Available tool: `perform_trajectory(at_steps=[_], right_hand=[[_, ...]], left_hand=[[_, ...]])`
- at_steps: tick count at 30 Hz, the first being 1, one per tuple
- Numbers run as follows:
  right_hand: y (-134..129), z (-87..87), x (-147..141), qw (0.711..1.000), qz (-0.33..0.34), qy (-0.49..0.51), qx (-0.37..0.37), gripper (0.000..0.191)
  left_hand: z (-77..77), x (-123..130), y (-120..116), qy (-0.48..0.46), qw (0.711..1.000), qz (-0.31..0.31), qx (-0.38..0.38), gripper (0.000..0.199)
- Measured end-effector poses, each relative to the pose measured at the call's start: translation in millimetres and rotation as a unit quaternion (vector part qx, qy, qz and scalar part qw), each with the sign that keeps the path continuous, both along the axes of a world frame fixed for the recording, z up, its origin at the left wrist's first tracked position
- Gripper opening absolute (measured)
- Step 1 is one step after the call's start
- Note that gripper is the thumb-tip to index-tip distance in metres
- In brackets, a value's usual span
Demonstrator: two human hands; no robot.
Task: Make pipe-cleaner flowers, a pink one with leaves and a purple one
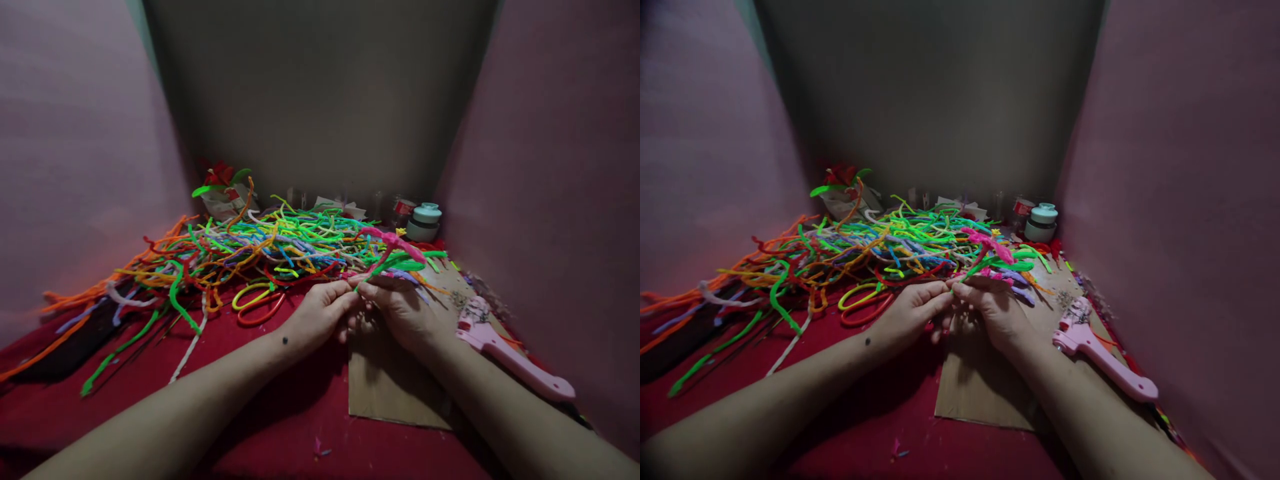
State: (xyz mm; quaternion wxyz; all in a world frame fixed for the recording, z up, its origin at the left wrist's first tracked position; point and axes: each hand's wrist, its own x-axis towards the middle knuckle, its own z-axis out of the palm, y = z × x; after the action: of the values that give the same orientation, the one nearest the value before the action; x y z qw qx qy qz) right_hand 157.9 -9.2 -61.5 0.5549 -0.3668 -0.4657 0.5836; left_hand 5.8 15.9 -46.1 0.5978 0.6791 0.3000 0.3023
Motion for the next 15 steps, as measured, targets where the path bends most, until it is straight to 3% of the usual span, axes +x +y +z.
perform_trajectory(at_steps=[2,5,7,9,11,15], right_hand=[[-1,2.2,-1,0.999,-0.034,-0.037,0.010,0.020],[-1,2.0,-1,0.994,-0.074,-0.074,0.013,0.016],[-1,1.0,-2,0.990,-0.089,-0.107,0.019,0.016],[0,1.7,-2,0.984,-0.102,-0.146,0.030,0.017],[-1,4.7,-3,0.982,-0.098,-0.156,0.042,0.017],[-4,12.0,-7,0.996,-0.020,-0.081,0.036,0.016]], left_hand=[[-2.8,0,-2,0.050,0.992,0.053,0.106,0.019],[-11.6,-2,0,0.104,0.954,0.110,0.257,0.016],[-16.8,-3,1,0.118,0.943,0.119,0.289,0.016],[-18.4,-3,3,0.112,0.954,0.114,0.254,0.018],[-15.7,-2,3,0.087,0.977,0.094,0.172,0.022],[-5.2,0,5,0.002,0.999,0.045,-0.004,0.023]])
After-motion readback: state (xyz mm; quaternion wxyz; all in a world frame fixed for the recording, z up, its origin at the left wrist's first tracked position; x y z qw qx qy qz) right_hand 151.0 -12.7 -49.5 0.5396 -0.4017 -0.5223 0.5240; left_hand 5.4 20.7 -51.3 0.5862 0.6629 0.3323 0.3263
